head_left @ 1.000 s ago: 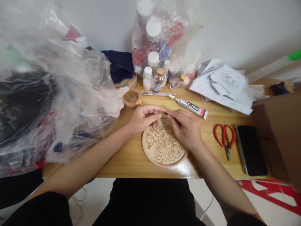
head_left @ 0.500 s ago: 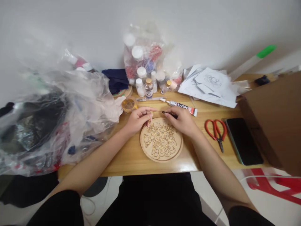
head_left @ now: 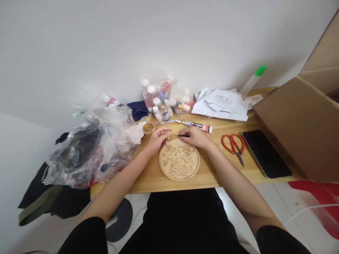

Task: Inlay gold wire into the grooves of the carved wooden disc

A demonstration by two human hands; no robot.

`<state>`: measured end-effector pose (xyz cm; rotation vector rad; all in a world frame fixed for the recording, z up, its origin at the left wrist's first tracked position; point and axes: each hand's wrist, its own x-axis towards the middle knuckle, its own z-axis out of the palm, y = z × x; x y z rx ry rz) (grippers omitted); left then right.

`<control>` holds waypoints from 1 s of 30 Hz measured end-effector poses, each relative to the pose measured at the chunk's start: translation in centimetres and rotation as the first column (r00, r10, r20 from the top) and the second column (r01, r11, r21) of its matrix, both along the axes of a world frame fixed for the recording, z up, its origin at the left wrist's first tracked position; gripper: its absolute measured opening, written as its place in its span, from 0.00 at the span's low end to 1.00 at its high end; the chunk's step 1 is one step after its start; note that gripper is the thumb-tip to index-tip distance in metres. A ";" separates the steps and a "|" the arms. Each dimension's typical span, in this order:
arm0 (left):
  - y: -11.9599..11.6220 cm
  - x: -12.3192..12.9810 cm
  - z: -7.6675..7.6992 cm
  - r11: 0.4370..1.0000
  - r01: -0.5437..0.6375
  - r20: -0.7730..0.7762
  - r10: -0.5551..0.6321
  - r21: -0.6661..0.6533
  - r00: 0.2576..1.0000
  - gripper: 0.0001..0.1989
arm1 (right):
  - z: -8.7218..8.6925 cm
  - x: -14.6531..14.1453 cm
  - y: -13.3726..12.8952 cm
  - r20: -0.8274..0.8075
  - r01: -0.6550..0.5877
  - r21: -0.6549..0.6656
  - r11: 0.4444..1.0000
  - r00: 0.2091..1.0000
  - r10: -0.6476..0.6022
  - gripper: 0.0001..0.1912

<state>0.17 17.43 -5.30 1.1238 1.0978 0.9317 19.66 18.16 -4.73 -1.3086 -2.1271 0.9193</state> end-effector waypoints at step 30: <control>-0.5 4.1 3.4 0.974 -0.031 -0.185 0.074 0.225 0.980 0.06 | -0.5 -1.4 -0.5 -0.614 0.035 -0.229 0.973 0.771 -0.172 0.15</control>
